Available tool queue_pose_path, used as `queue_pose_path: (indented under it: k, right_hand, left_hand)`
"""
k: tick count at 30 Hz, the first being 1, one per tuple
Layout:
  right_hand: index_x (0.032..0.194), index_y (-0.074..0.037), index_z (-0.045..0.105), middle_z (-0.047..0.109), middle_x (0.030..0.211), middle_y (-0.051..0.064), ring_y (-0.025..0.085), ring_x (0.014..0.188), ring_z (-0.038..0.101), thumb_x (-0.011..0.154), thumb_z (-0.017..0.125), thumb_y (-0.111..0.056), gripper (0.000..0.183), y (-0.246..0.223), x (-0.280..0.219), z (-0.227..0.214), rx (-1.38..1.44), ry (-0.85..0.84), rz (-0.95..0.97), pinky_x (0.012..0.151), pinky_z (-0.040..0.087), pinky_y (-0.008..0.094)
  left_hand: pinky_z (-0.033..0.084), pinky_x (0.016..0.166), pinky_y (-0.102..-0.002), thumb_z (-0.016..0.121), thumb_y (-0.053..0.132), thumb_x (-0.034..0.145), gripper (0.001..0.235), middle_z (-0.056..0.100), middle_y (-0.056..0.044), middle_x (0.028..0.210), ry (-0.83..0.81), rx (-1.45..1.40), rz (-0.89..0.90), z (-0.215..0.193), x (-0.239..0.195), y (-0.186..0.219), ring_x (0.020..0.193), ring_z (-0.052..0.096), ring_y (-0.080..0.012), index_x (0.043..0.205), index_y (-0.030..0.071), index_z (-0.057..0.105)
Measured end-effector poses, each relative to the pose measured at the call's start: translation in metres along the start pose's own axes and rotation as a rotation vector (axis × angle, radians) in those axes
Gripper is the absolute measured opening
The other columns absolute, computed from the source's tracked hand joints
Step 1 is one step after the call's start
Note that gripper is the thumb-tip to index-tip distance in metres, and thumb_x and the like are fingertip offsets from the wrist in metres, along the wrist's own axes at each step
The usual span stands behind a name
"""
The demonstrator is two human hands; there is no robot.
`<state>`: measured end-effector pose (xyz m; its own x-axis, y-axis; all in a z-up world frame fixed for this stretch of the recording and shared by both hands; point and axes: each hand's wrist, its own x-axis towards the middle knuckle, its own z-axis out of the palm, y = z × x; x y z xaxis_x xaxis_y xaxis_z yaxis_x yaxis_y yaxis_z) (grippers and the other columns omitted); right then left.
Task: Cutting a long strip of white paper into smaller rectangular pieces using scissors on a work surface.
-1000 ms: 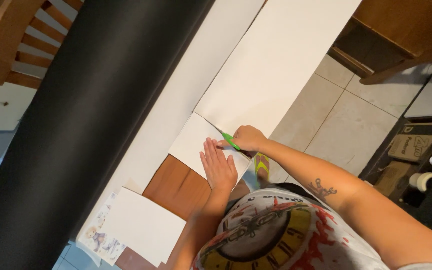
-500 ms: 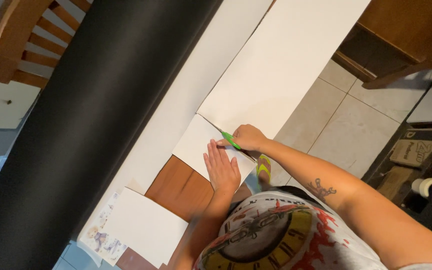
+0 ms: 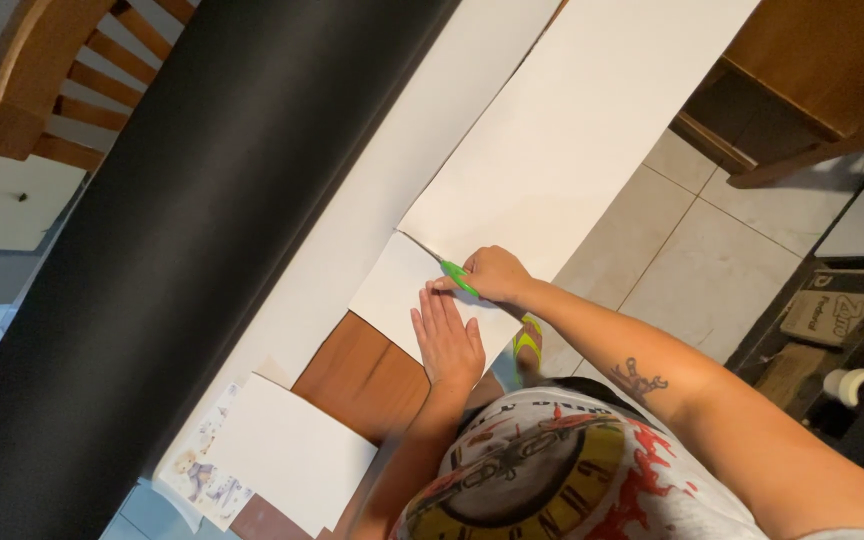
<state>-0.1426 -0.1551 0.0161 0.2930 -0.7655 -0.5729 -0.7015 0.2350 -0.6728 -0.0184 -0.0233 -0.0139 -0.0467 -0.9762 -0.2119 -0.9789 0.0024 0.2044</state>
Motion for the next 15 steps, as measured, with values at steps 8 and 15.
queue_pose_path:
  k: [8,15]
  right_hand:
    - [0.056,-0.019,0.072,0.061,0.046,0.007,0.031,0.060,0.069,0.075,0.064,-0.050,0.037,-0.003,0.009,0.005,0.003,0.013,-0.011,0.064,0.052,0.038]
    - [0.057,-0.017,0.073,0.061,0.045,0.008,0.031,0.059,0.068,0.075,0.066,-0.049,0.037,0.001,0.018,0.012,0.017,0.044,-0.031,0.064,0.052,0.036]
  left_hand:
    - [0.001,0.127,-0.058,0.030,0.039,0.107,0.069,0.014,-0.026,0.168,0.053,-0.015,0.019,0.015,0.000,-0.006,0.157,0.010,-0.0387,0.159,-0.002,0.015]
    - [0.003,0.127,-0.059,0.032,0.041,0.106,0.069,0.021,-0.026,0.165,0.117,0.007,0.041,0.019,0.000,-0.007,0.157,0.013,-0.0398,0.158,-0.003,0.020]
